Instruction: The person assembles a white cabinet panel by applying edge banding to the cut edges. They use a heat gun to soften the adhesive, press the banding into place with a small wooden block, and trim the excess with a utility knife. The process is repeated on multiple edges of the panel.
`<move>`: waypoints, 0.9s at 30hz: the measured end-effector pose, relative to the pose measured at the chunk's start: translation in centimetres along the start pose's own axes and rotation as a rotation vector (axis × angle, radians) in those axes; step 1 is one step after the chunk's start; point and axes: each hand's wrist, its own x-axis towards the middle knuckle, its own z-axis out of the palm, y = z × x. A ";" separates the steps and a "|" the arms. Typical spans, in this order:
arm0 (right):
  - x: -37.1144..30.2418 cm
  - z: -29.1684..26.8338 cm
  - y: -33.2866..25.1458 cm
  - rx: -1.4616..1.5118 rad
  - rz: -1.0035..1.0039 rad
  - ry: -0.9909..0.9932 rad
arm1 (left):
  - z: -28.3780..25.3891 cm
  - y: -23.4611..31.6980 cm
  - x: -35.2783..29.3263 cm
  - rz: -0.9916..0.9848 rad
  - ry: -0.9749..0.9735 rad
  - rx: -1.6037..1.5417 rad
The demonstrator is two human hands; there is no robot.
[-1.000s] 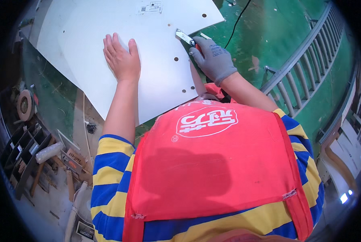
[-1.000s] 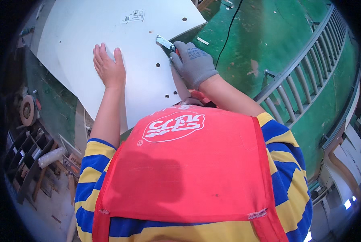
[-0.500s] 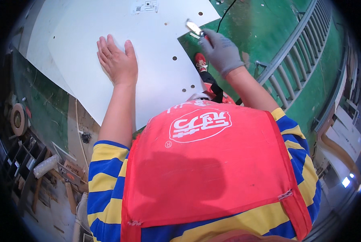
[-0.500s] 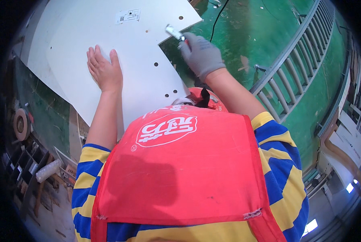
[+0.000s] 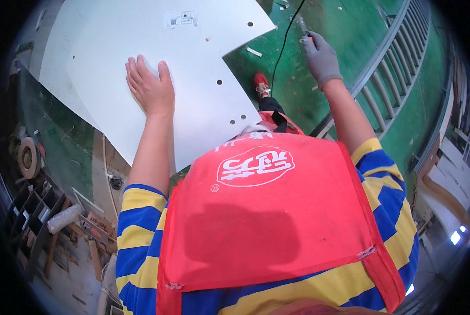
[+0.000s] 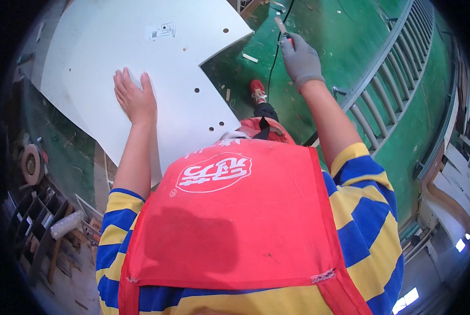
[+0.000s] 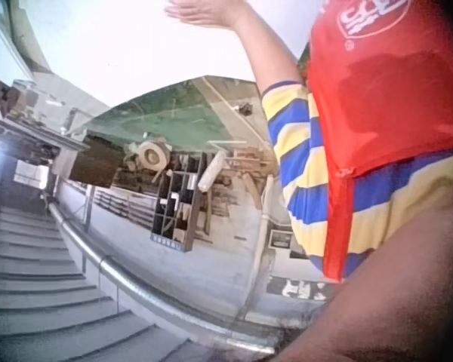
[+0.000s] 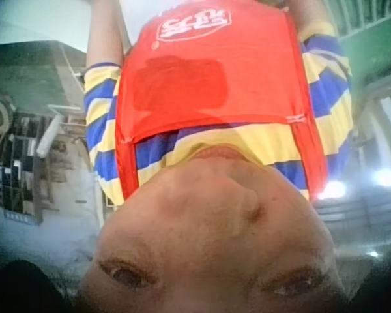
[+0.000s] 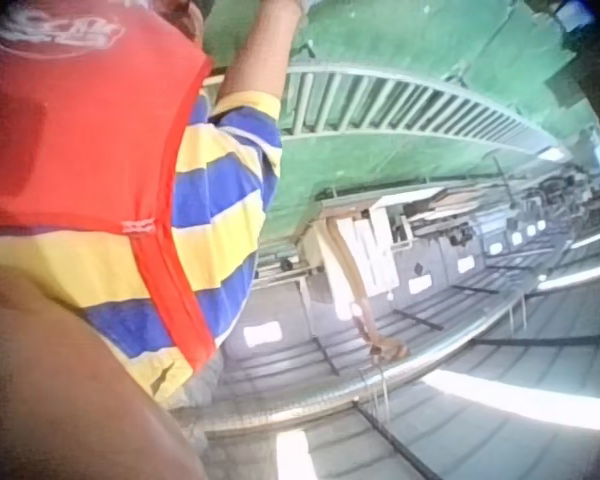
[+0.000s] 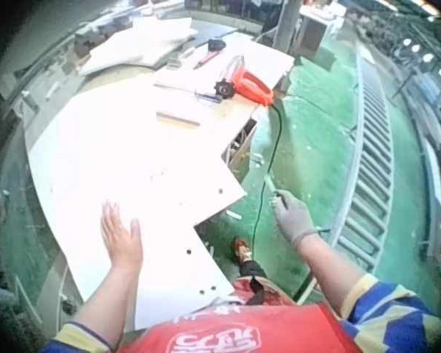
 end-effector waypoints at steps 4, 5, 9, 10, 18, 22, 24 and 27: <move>0.9 0.3 -0.9 0.399 0.177 -0.039 | 2.2 -0.2 -0.2 -0.019 0.140 -0.041; 1.0 -0.1 -2.1 0.462 0.220 -0.111 | 3.1 1.9 -0.6 0.045 0.063 -0.041; 3.0 1.7 -4.7 0.737 0.256 -0.397 | -1.1 14.7 -3.7 0.603 -0.531 -0.800; 3.3 2.9 -5.1 0.780 0.251 -0.460 | -3.4 16.4 -4.6 0.694 -0.474 -0.858; 5.0 4.6 -6.9 0.892 0.175 -0.753 | -7.5 -6.3 -19.4 -0.800 0.192 0.205; 7.3 2.4 -9.2 0.961 0.183 -0.716 | -9.3 -12.7 -25.0 -1.370 0.081 -0.482; 10.2 0.7 -12.7 1.038 0.175 -0.710 | -11.3 -11.3 -24.4 -1.370 0.082 -0.827; 17.9 -1.0 -14.5 0.882 0.090 -0.697 | -15.2 -5.6 -19.7 -1.232 0.141 -0.868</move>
